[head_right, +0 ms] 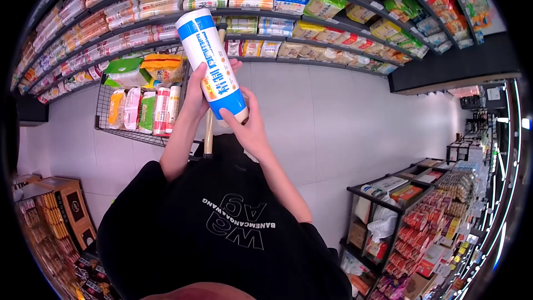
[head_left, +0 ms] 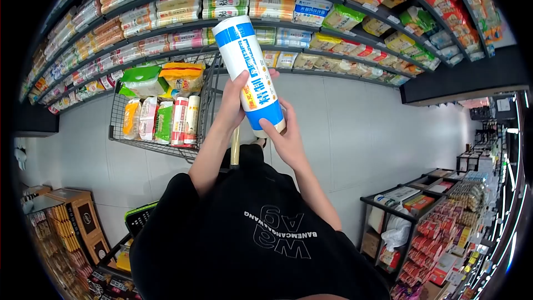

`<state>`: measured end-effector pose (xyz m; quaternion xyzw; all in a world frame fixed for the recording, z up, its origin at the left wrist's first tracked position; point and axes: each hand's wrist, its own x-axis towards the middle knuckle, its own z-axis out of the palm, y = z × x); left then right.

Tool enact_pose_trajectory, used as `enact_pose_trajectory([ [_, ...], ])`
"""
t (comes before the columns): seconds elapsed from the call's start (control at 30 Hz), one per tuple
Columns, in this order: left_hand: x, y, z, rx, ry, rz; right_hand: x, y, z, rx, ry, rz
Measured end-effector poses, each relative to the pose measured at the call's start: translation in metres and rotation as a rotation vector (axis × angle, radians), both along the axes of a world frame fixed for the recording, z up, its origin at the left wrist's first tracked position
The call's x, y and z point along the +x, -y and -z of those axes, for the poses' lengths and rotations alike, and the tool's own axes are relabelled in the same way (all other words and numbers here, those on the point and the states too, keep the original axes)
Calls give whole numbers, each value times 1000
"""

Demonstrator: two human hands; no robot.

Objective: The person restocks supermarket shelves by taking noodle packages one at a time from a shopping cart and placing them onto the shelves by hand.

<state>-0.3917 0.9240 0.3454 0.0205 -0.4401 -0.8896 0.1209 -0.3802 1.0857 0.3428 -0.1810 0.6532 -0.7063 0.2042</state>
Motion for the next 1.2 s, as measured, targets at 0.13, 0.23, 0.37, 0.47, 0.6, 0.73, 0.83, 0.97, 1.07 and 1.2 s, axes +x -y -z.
enact_pose_trajectory([
  [0.13,-54,29,6,318,-136,-57,-69,-3,0,21,45,-117],
  [0.23,-90,61,3,372,-185,-285,-131,5,15,-5,215,-256],
  [0.37,-119,80,-2,349,-158,-420,-188,28,-8,10,461,-402],
  [0.47,-144,94,14,370,-67,-419,-221,35,-13,14,349,-390],
  [0.6,-169,95,2,203,69,-619,-263,33,-8,38,294,-361],
  [0.73,-185,113,-3,-118,265,-694,-308,36,-12,-92,419,-408],
  [0.83,-189,122,-17,-199,261,-686,-349,49,-19,-72,364,-441],
  [0.97,-196,139,-34,-394,184,-557,-413,81,-26,-32,259,-286],
  [1.07,-213,139,-27,-456,174,-399,-475,120,-27,-18,202,-280],
  [1.2,-259,123,-18,-398,260,-269,-557,174,-28,122,74,-340],
])
